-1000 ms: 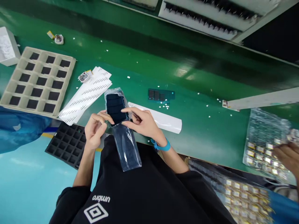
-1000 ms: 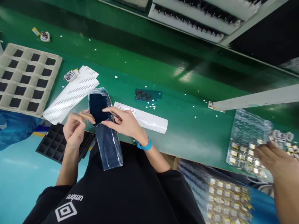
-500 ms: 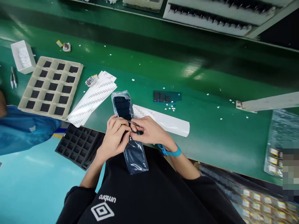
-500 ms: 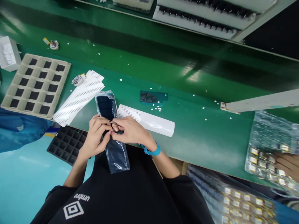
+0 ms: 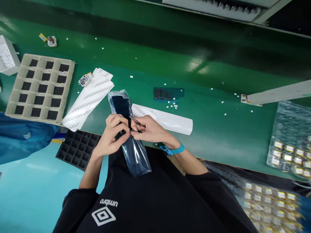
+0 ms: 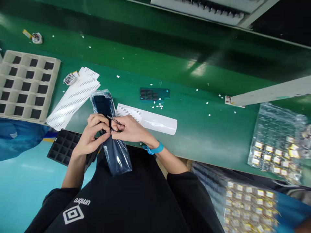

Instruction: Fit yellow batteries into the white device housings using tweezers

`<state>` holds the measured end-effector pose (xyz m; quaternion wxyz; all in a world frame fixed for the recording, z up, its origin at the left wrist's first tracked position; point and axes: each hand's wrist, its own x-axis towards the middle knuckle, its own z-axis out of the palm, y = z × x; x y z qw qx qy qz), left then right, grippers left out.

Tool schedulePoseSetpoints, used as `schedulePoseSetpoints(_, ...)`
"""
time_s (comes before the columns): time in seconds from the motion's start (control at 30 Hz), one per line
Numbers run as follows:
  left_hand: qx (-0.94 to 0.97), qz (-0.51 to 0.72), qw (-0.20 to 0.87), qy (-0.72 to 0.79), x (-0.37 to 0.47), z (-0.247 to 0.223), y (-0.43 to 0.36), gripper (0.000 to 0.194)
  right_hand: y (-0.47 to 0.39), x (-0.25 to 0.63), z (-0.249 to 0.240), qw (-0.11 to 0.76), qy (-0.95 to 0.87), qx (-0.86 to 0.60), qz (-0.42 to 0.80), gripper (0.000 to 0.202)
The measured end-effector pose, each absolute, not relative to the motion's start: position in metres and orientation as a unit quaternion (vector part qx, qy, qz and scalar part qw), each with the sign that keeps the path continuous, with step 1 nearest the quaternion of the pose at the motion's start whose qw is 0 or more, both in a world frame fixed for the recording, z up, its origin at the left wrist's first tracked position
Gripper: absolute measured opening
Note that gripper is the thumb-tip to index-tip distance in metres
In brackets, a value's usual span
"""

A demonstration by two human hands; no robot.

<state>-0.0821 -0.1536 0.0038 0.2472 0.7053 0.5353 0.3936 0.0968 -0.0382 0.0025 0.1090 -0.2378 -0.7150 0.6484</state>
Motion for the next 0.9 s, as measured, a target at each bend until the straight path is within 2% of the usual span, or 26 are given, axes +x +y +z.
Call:
schedulePoseSetpoints(0.13,0.676,0.443,0.307,0.502,-0.086,-0.006,-0.154,0.02,-0.05,0.093,-0.011,0.194,-0.633,-0.247,0.708,0.018)
schedulePoseSetpoints(0.33,0.626,0.519,0.35,0.465,-0.093,-0.028,-0.156,0.025,-0.061,0.091,-0.024,0.244,-0.538,-0.26,0.764,0.028)
schedulePoseSetpoints(0.5,0.545,0.634,0.344,0.428,-0.09,-0.046,-0.161,0.04,-0.062,0.092,-0.032,0.257,-0.412,-0.289,0.825,0.029)
schedulePoseSetpoints(0.6,0.54,0.62,0.342,0.454,-0.09,-0.041,-0.167,0.039,-0.062,0.099,-0.034,0.231,-0.391,-0.266,0.85,0.035)
schedulePoseSetpoints(0.73,0.602,0.53,0.288,0.523,-0.089,-0.015,-0.175,0.02,-0.061,0.112,-0.022,0.25,-0.585,-0.237,0.734,0.024)
schedulePoseSetpoints(0.8,0.625,0.492,0.237,0.558,-0.084,-0.001,-0.178,0.009,-0.059,0.118,-0.01,0.19,-0.715,-0.194,0.644,0.033)
schedulePoseSetpoints(0.9,0.647,0.459,0.16,0.587,-0.072,0.011,-0.181,0.014,-0.054,0.124,0.008,0.108,-0.825,-0.164,0.53,0.023)
